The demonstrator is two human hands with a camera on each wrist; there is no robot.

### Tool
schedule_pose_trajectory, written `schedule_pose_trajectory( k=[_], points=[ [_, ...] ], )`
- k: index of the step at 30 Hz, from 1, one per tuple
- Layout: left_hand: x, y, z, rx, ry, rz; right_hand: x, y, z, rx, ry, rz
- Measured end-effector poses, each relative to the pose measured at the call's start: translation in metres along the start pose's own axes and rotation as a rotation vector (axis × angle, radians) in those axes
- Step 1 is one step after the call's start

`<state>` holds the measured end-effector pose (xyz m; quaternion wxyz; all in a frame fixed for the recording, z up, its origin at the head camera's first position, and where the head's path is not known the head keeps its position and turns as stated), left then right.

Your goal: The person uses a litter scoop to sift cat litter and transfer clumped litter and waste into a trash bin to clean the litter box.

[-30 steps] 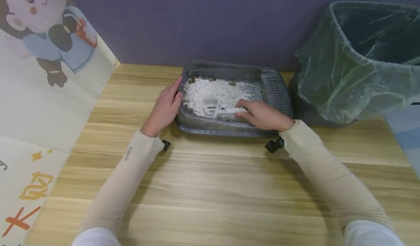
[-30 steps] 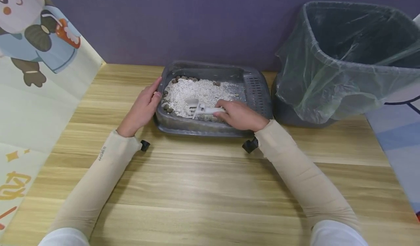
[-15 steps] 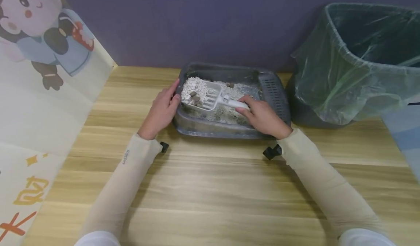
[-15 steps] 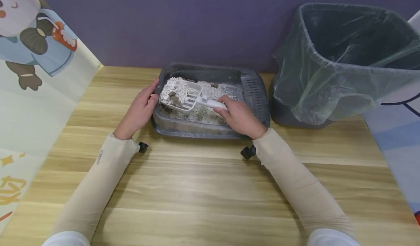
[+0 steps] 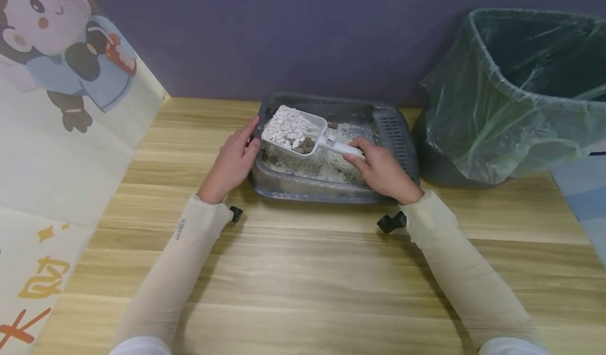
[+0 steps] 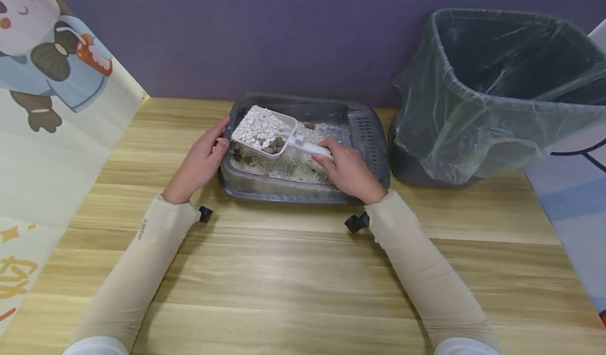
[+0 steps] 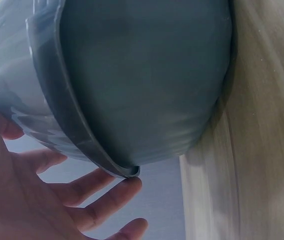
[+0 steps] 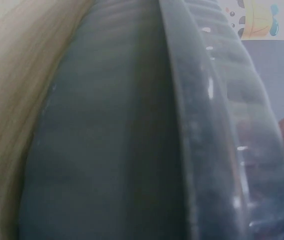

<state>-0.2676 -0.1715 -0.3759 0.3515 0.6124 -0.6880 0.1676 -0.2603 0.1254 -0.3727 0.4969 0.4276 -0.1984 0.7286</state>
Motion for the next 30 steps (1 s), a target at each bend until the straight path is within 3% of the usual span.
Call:
schedule_pose_trajectory(
  k=[17,30],
  points=[
    [-0.0008,0.0007,-0.0001,-0.007,-0.001,-0.015,0.0034,0.0002,-0.0064,-0.038,0.054,-0.067],
    [-0.0005,0.0002,-0.0004,-0.012,0.014,-0.028,0.0064,-0.0023,-0.0029,0.055,0.096,-0.129]
  ],
)
Point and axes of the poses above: each hand's wrist, its own y-axis towards the middle knuckle, its own x-axis out of the back of the hand, z = x × y, the point moved 5 cm from there along y, towards the middle knuckle, and after that the axes turned 2 degrees about -y, right-handed, at the moved point
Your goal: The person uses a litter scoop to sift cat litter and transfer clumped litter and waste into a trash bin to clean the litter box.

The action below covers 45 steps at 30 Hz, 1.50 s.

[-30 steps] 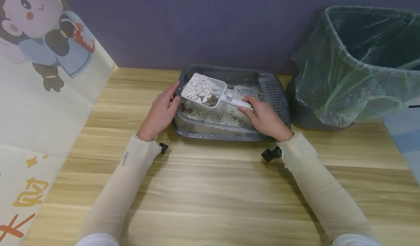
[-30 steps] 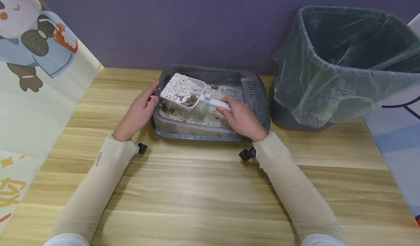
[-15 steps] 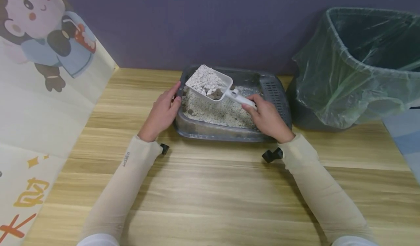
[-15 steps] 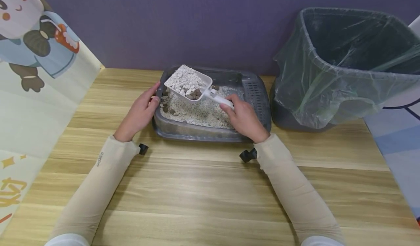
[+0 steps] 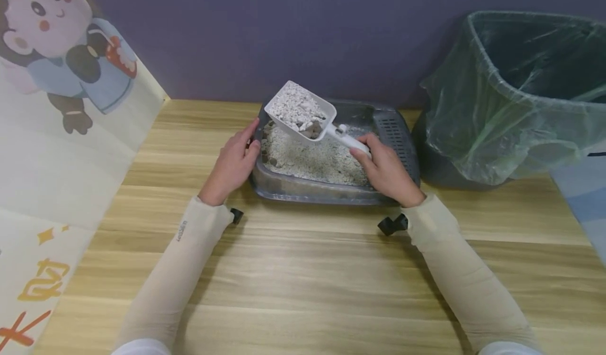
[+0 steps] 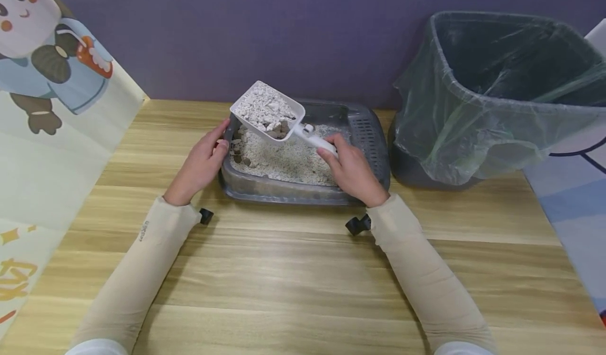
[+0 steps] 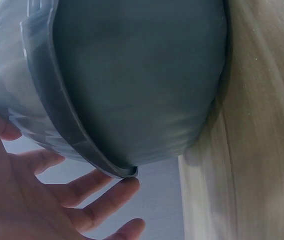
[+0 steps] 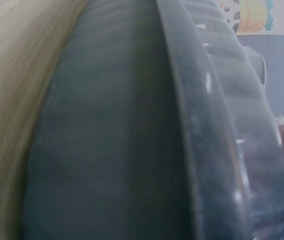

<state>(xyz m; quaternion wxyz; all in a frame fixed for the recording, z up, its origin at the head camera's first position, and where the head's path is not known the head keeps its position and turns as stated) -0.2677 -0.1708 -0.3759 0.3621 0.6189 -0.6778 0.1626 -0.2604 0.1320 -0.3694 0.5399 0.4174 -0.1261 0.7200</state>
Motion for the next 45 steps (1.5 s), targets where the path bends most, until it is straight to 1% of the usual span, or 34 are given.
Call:
schedule_pose_trajectory(
  k=[5,8,12,17,19,22,29,36,45],
  points=[
    [0.0008,-0.0016,0.0016,0.002,0.004,-0.005,-0.0013,0.0014,0.0004,-0.005,-0.005,0.0],
    [0.0003,-0.0019,0.0011,0.001,-0.003,0.0,-0.001,0.0015,0.0001,-0.004,-0.016,-0.012],
    [-0.0003,-0.0018,-0.0002,-0.005,-0.009,0.001,0.0008,0.0012,0.0007,0.0,-0.004,-0.027],
    [0.0,-0.0013,-0.0008,-0.016,-0.008,-0.003,0.0011,0.0005,0.0009,-0.013,0.019,0.005],
    [0.0001,-0.0016,-0.0003,-0.014,-0.005,-0.006,0.0003,0.0003,0.0,-0.02,0.017,0.021],
    [0.0002,-0.0017,0.0001,-0.016,-0.006,-0.005,0.0005,-0.0002,-0.0007,-0.035,-0.005,0.023],
    [-0.0001,-0.0012,-0.0002,-0.021,-0.033,0.01,0.0019,-0.0007,-0.002,-0.066,-0.066,-0.018],
    [0.0013,-0.0013,-0.0009,-0.02,-0.02,-0.006,0.0038,-0.0003,-0.0019,-0.09,-0.076,-0.059],
    [0.0,-0.001,0.0002,-0.021,-0.019,-0.002,0.0084,-0.0053,-0.001,-0.056,-0.095,-0.157]
  ],
)
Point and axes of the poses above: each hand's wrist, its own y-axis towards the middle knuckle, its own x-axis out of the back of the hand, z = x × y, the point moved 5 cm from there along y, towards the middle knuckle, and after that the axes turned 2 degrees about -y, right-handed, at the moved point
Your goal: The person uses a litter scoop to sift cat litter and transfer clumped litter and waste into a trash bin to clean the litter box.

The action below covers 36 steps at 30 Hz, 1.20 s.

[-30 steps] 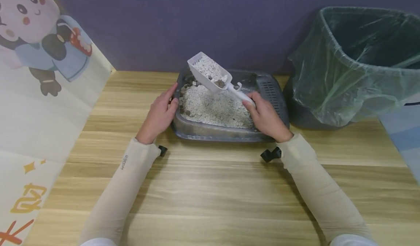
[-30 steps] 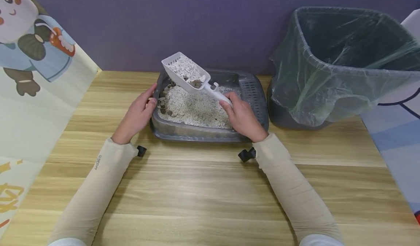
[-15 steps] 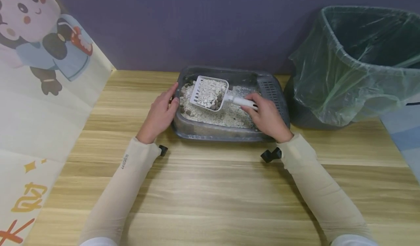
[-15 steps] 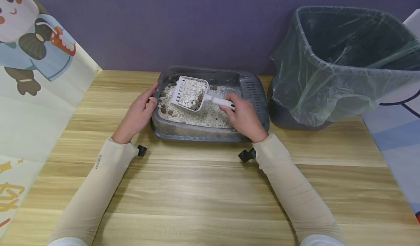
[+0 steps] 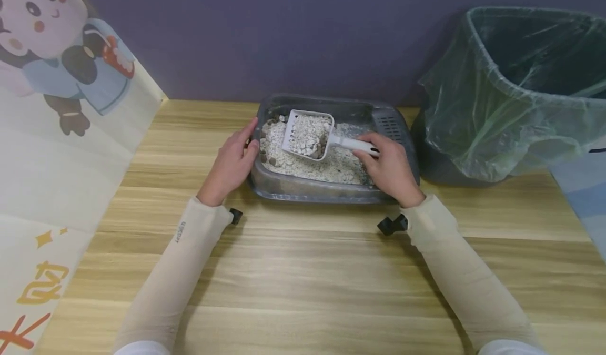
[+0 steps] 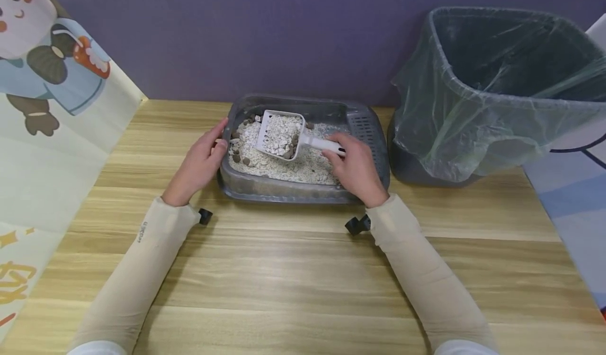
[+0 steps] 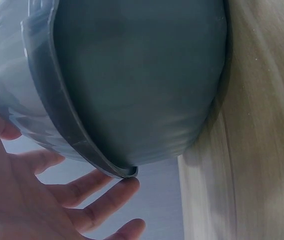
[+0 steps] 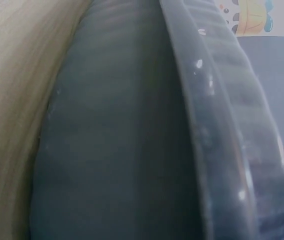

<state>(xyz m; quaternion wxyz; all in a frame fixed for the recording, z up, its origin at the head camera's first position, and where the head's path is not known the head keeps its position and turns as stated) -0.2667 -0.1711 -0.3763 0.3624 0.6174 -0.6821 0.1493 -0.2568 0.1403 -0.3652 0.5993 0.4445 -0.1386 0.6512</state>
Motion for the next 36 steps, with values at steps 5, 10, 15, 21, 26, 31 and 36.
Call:
schedule_pose_trajectory(
  k=[5,10,15,21,26,31,36],
  points=[
    [-0.0001,0.0001,-0.0001,-0.006,0.004,-0.003,0.0019,-0.0013,-0.0005,0.002,-0.001,-0.055],
    [-0.0003,0.0003,-0.0005,-0.009,0.003,-0.002,0.0036,-0.0031,-0.0011,-0.011,0.006,-0.103],
    [-0.0001,0.0004,-0.0003,-0.007,-0.005,-0.005,0.0048,-0.0041,-0.0011,-0.018,0.013,-0.123],
    [0.0004,0.0006,0.0,-0.002,0.008,-0.004,0.0041,-0.0035,-0.0025,-0.045,0.003,-0.09],
    [0.0002,0.0008,-0.0001,-0.006,0.006,-0.005,0.0019,-0.0036,-0.004,-0.065,0.017,-0.027],
    [0.0004,0.0006,0.0,-0.006,0.001,-0.006,0.0011,-0.0033,-0.0047,-0.064,0.025,-0.01],
    [0.0004,0.0001,0.001,-0.001,0.005,-0.005,0.0009,-0.0031,-0.004,-0.043,0.028,-0.017]
  ],
)
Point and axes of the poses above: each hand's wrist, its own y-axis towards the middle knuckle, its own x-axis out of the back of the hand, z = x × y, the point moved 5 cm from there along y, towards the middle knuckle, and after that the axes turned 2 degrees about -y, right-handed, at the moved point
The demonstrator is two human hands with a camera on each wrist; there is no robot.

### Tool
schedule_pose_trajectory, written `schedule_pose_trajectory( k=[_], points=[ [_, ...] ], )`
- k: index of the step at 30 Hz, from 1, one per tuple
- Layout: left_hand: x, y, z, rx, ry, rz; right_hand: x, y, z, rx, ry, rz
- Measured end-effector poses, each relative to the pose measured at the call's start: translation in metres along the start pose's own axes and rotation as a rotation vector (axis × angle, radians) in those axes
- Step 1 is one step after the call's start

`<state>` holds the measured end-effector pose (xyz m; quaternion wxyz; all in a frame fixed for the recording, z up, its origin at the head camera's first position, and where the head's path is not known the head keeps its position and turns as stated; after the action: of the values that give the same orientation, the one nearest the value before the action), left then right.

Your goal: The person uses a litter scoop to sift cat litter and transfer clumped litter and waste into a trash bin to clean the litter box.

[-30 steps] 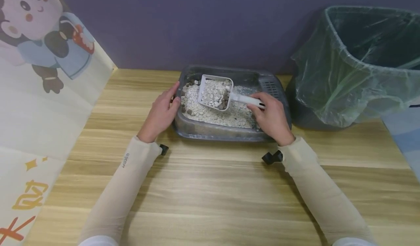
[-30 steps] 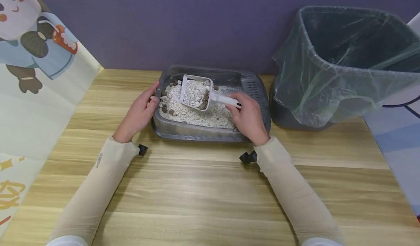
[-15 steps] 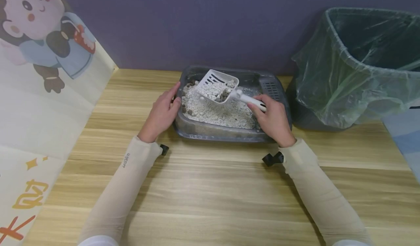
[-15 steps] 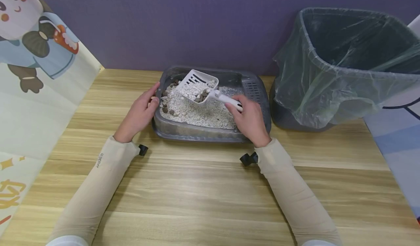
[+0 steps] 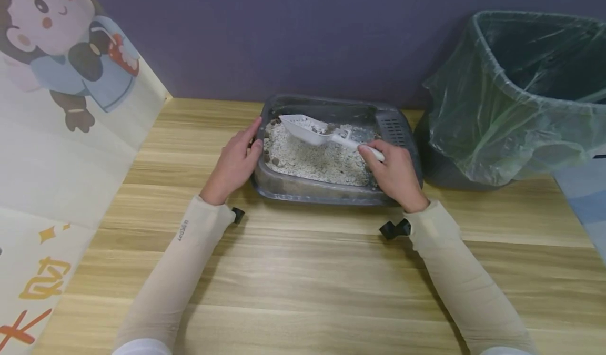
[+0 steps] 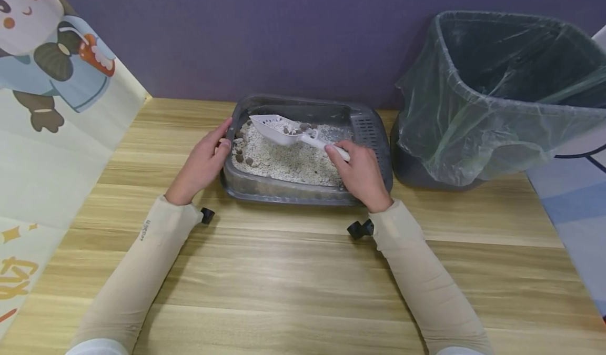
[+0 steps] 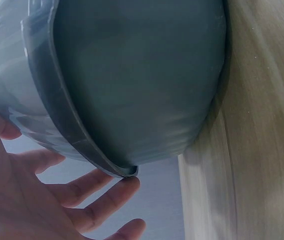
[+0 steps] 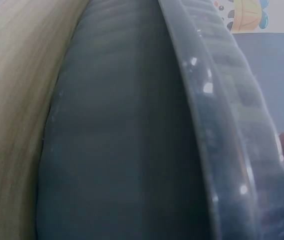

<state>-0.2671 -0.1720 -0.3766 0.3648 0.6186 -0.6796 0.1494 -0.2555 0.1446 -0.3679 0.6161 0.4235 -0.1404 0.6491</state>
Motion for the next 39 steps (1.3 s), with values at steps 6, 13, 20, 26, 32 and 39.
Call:
schedule_pose_trajectory(
  k=[6,13,20,26,32,39],
  points=[
    [0.0002,0.0004,-0.0011,-0.002,0.004,0.001,0.001,0.0001,0.0031,0.053,0.006,-0.029],
    [0.0001,0.0005,-0.001,0.004,0.005,0.009,0.0028,0.0005,0.0048,0.067,0.021,-0.064],
    [-0.0001,0.0004,-0.0007,-0.002,-0.007,0.006,0.0041,0.0003,0.0036,0.062,0.022,-0.096],
    [-0.0001,-0.0001,-0.0012,-0.001,-0.001,0.007,0.0074,-0.0006,0.0022,0.058,0.026,-0.161],
    [0.0004,0.0001,-0.0019,-0.001,0.0,0.003,0.0075,0.0006,0.0003,0.027,0.019,-0.159],
    [0.0,0.0,-0.0014,-0.002,0.003,0.001,0.0047,0.0009,-0.0022,-0.014,0.007,-0.095]
  ],
)
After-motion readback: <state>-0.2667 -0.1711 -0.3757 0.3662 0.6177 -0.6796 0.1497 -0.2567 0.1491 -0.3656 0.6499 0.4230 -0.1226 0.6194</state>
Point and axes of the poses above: each hand's wrist, its own y-axis towards the middle knuckle, its own x-axis out of the back of the hand, z = x × y, the point moved 5 cm from there along y, towards the middle knuckle, and after that the axes turned 2 degrees about -y, right-handed, at the moved point
